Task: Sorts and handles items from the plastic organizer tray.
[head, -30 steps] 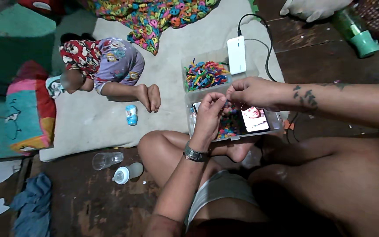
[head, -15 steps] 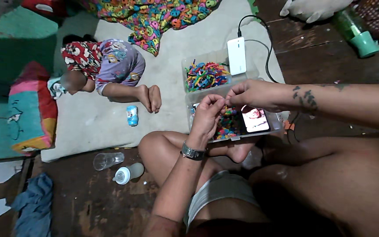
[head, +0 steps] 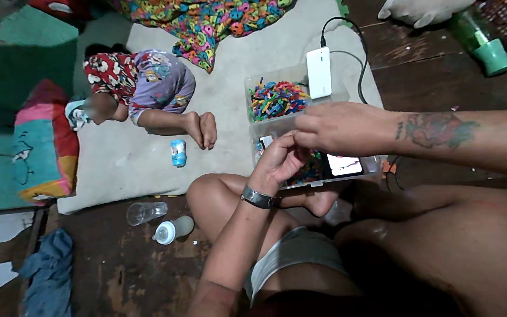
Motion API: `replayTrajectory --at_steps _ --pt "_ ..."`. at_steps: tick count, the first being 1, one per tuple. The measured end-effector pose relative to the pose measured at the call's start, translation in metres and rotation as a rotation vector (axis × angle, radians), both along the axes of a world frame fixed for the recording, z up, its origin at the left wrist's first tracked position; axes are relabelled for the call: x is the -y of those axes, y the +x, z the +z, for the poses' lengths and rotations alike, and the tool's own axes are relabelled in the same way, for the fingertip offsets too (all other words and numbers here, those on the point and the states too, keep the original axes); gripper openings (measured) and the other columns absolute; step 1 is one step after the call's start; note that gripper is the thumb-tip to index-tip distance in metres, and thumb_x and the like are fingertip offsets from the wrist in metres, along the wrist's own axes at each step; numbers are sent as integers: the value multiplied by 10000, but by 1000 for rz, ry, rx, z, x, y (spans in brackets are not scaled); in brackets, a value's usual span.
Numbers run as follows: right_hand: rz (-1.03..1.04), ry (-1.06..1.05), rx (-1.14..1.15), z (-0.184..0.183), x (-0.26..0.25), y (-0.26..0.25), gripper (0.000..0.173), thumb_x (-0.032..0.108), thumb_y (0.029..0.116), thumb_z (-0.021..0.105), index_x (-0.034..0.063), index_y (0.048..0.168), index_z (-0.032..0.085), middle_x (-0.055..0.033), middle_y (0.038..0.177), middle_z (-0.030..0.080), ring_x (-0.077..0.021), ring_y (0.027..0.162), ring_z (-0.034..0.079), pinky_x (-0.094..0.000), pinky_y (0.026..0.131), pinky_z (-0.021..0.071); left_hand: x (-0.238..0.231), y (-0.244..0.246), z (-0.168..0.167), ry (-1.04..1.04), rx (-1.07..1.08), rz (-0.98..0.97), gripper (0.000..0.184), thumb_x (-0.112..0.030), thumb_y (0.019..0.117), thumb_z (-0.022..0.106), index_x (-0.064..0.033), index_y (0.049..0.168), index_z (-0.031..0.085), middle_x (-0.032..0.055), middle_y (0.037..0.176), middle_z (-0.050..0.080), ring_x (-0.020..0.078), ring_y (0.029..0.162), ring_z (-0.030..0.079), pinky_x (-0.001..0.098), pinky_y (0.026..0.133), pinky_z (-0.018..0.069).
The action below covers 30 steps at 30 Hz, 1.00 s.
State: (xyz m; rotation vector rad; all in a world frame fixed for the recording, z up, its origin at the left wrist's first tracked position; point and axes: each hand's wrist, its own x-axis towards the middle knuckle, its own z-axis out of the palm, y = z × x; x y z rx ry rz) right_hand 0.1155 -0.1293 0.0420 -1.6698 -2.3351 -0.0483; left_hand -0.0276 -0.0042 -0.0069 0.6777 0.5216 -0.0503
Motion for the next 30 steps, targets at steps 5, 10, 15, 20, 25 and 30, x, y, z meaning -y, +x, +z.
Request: replayTrajectory --at_steps 5,10,15,20,25,30 --pt "-6 32 -20 -2 -1 -1 67 -47 897 646 8 931 666 -146 912 612 -326 846 647 -447 707 559 1 -1 -1 -37 41 84 176 -123 1021 474 -168 937 621 -3 814 660 72 690 651 211 640 563" --pt "-304 -87 -431 -8 -3 4 29 44 891 670 26 883 649 -103 903 586 -228 769 613 -402 662 538 2 -4 -4 230 86 131 143 -169 1072 457 -205 990 568 -38 837 582 47 690 577 190 664 519" --pt "-380 -135 -482 -7 -2 11 51 57 935 669 9 921 662 -115 908 595 -231 799 626 -403 715 546 0 -8 -7 449 79 12 174 -59 1045 469 -144 1137 590 -25 849 603 32 688 578 183 659 520" --pt "-368 -136 -476 -6 -1 12 54 67 936 664 15 922 666 -106 900 598 -221 792 624 -390 710 543 -2 -10 -8 361 94 -27 171 -34 1045 469 -112 1119 603 2 869 644 50 715 627 192 690 559" --pt "-410 -163 -533 -1 -2 10 51 55 930 662 6 918 665 -104 876 596 -212 784 608 -388 705 521 0 -10 -13 377 85 28 124 -50 1052 483 -112 1053 591 5 859 646 48 698 630 189 660 559" --pt "-377 -186 -577 -6 -2 4 71 68 878 653 47 812 636 -56 784 566 -164 709 570 -356 627 483 3 -8 -20 554 17 94 110 -141 1075 481 -140 1002 562 -24 823 621 37 682 606 186 650 535"
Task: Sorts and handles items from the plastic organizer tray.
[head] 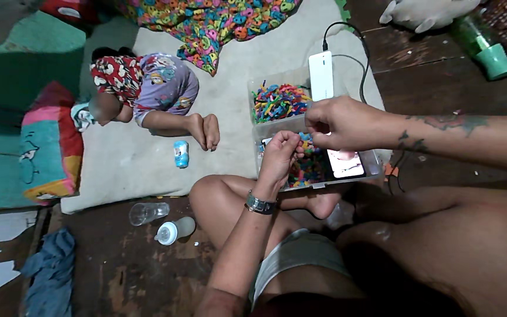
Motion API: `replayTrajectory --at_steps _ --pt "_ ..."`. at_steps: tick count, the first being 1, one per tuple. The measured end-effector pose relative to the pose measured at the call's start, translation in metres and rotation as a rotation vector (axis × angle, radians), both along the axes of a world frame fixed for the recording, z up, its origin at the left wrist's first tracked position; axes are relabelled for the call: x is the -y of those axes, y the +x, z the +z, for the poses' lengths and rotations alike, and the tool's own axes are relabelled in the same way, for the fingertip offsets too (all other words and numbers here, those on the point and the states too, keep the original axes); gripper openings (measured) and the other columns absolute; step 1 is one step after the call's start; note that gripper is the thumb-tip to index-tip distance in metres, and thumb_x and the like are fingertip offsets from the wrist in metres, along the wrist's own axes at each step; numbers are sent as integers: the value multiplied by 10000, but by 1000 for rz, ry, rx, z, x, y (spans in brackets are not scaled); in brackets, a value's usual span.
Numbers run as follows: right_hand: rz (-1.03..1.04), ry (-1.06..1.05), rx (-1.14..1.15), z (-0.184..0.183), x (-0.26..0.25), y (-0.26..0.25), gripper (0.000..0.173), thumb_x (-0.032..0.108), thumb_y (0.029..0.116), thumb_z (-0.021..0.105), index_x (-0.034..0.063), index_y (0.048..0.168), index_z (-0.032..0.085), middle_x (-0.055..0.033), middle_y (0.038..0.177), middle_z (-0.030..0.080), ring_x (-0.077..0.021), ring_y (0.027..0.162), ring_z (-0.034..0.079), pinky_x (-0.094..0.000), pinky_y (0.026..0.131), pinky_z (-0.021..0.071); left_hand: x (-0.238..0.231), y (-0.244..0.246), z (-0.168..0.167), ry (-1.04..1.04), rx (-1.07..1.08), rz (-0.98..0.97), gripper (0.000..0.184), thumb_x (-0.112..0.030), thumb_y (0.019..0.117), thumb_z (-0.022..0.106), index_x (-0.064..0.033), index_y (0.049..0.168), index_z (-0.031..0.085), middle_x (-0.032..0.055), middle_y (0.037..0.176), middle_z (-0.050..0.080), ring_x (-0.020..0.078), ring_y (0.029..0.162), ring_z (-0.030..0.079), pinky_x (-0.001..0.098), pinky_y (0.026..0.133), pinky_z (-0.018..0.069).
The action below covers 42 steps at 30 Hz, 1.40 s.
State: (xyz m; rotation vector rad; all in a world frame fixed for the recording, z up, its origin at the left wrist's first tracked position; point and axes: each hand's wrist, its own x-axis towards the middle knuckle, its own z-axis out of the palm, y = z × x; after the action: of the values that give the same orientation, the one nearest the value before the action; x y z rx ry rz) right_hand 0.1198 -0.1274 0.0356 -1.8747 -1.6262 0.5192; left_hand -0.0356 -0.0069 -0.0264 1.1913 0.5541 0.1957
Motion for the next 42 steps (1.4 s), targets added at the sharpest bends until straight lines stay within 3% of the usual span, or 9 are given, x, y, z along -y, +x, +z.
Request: replayTrajectory --at_steps 10,14,18,22,29,33,38,40,42 --pt "-158 -100 -55 0 1 11 92 48 920 661 21 837 632 -95 797 584 -211 726 578 -409 649 474 -5 -2 7 -274 100 24 177 -204 1081 464 -198 962 594 -46 815 606 39 712 609 184 695 541" --pt "-157 -228 -106 1 3 10 102 61 942 642 46 842 636 -74 775 584 -204 715 573 -425 640 470 -14 -7 9 0 25 17 103 -310 1070 517 -241 1080 593 -69 869 593 20 696 591 175 655 532" --pt "-227 -357 -228 4 3 14 175 125 1012 615 41 859 638 -79 753 569 -205 704 560 -431 648 455 -39 14 16 330 -106 75 149 -292 1062 543 -148 1096 548 -29 830 560 37 642 554 207 626 506" --pt "-222 -461 -293 6 3 17 293 208 1093 470 51 886 606 -92 779 557 -211 713 555 -430 662 446 -83 66 -2 390 -104 229 159 -100 1031 561 15 1138 538 60 942 602 94 740 614 270 721 556" --pt "-271 -433 -382 -3 4 19 376 225 1121 342 10 1019 633 -98 774 537 -206 689 539 -420 673 454 -135 98 -18 492 -320 98 400 -181 1049 546 34 1381 489 163 1132 631 186 900 634 343 818 544" --pt "-322 -369 -349 5 6 27 398 203 1126 302 -44 1075 610 -140 821 519 -248 714 511 -462 683 433 -129 94 -18 549 -305 117 355 -162 1055 519 29 1354 518 178 1230 599 207 973 624 365 837 533" --pt "-474 -243 -100 -1 0 49 366 209 1095 406 -14 870 589 -162 780 544 -305 734 550 -519 657 413 -109 85 -9 656 -195 143 273 -112 1035 517 26 1263 579 159 1178 611 189 975 613 350 832 518" --pt "-581 -239 -79 -6 -4 61 288 181 1067 503 -79 1060 627 -273 947 631 -431 898 628 -627 770 463 -100 81 -6 697 -120 88 262 -110 1038 512 29 1246 587 154 1162 628 179 979 625 347 848 527" --pt "-672 -297 -140 -9 -9 73 394 98 1012 564 -74 1363 512 -328 1171 637 -508 1102 620 -694 908 459 -91 77 -2 727 -54 13 250 -105 1041 507 35 1226 597 154 1167 642 170 987 637 346 853 538"
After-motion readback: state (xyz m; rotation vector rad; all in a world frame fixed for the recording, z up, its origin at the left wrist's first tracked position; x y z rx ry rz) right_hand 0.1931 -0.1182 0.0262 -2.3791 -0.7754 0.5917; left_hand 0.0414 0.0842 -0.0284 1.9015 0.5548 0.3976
